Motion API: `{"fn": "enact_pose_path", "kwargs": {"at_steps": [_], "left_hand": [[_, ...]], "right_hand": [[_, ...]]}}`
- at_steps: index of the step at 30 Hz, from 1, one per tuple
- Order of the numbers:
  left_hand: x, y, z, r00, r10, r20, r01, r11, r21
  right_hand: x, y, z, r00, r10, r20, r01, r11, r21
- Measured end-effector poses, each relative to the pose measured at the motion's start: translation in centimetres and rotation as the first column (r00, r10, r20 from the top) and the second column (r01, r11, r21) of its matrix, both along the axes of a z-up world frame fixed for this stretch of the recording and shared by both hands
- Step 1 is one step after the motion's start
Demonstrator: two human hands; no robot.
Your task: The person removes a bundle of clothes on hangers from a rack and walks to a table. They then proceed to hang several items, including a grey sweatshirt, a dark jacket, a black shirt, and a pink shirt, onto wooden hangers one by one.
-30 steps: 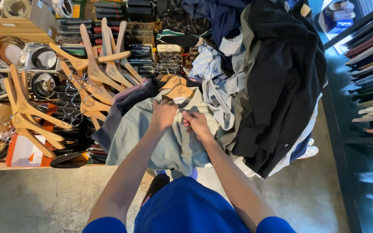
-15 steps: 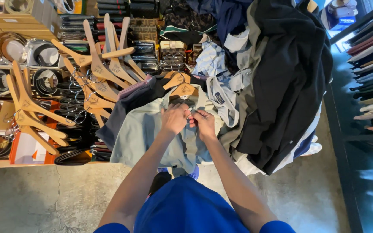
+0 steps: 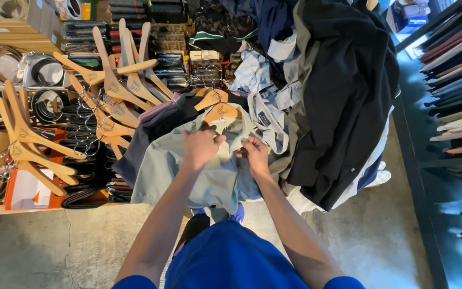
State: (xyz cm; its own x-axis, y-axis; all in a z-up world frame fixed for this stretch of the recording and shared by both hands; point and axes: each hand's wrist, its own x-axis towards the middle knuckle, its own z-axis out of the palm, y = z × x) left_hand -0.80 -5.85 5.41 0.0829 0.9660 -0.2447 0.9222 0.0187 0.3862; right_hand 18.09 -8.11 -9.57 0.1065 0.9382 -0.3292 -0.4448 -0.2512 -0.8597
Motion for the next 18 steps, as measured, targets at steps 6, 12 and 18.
{"fn": "enact_pose_path", "kwargs": {"at_steps": [6,12,18], "left_hand": [[2.1,6.8,-11.2,0.990,0.024,-0.137,0.049,0.858,0.512],[1.8,8.0,-12.5,0.971,0.030,-0.239,0.081,0.894,0.441],[0.5,3.5,-1.4,0.994,-0.102,-0.027,0.103,0.880,0.463]], "right_hand": [[0.1,-1.6,0.1,0.990,0.019,0.141,-0.016,1.000,-0.021],[1.7,-2.9,1.8,0.938,0.017,0.347,-0.013,1.000,-0.014],[-1.5,-0.9,12.3,0.401,-0.403,0.823,-0.005,0.897,0.442]]}}
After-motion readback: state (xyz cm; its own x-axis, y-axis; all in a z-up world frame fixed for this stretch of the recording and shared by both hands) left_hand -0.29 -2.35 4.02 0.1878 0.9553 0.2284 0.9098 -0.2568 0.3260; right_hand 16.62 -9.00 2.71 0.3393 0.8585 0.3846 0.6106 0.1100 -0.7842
